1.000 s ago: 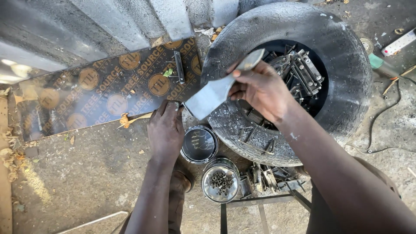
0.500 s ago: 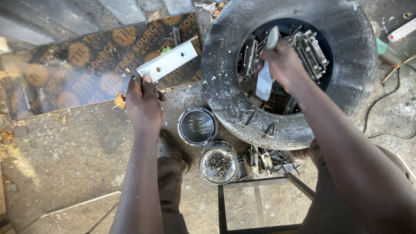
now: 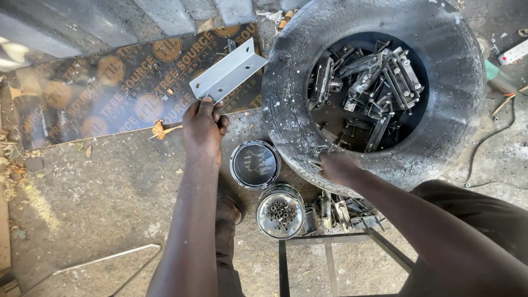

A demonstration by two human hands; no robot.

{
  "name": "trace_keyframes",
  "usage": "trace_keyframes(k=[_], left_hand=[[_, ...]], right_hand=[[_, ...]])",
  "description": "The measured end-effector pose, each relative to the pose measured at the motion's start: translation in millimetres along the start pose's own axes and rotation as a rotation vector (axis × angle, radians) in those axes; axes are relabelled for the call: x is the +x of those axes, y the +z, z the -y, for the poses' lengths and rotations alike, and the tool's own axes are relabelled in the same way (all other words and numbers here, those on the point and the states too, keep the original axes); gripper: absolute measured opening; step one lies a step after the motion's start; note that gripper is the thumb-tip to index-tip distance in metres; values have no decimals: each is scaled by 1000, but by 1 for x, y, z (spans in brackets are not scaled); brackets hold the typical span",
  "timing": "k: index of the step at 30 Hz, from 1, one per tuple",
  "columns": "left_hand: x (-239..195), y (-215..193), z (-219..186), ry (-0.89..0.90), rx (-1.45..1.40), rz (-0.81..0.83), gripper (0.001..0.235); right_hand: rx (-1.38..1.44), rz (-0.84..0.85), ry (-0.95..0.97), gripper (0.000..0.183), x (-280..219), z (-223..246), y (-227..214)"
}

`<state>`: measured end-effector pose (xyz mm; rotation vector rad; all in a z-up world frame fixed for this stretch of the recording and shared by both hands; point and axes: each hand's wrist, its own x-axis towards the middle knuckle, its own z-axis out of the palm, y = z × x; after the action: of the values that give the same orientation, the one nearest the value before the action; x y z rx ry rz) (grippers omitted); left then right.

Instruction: Painting small metal brackets using a brush over a tire filled with parts.

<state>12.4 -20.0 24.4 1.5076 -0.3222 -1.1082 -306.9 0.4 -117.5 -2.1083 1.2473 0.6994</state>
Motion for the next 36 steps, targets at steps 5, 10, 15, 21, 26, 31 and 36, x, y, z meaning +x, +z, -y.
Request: trace_keyframes(k=[5, 10, 15, 21, 26, 31, 36], left_hand=[[-2, 11, -4, 15, 2, 20, 26], [-3, 20, -2, -24, -27, 11, 25], [5, 22, 3, -54, 19, -5, 26], [-5, 35, -1, 16, 29, 11, 25], [-4, 37, 0, 13, 64, 53, 26], [-3, 43, 4, 59, 68, 84, 27], [-12, 54, -2, 32, 90, 62, 26]], right_hand=[[-10, 18, 57, 32, 7, 5, -5], [17, -35, 135, 31, 5, 10, -8], [-247, -13, 22, 19, -13, 20, 25], [-328, -81, -53, 19, -6, 14, 74], [-306, -75, -57, 20, -26, 21, 31], [-315, -116, -43, 18, -13, 12, 54], [-309, -132, 12, 15, -7, 14, 65]])
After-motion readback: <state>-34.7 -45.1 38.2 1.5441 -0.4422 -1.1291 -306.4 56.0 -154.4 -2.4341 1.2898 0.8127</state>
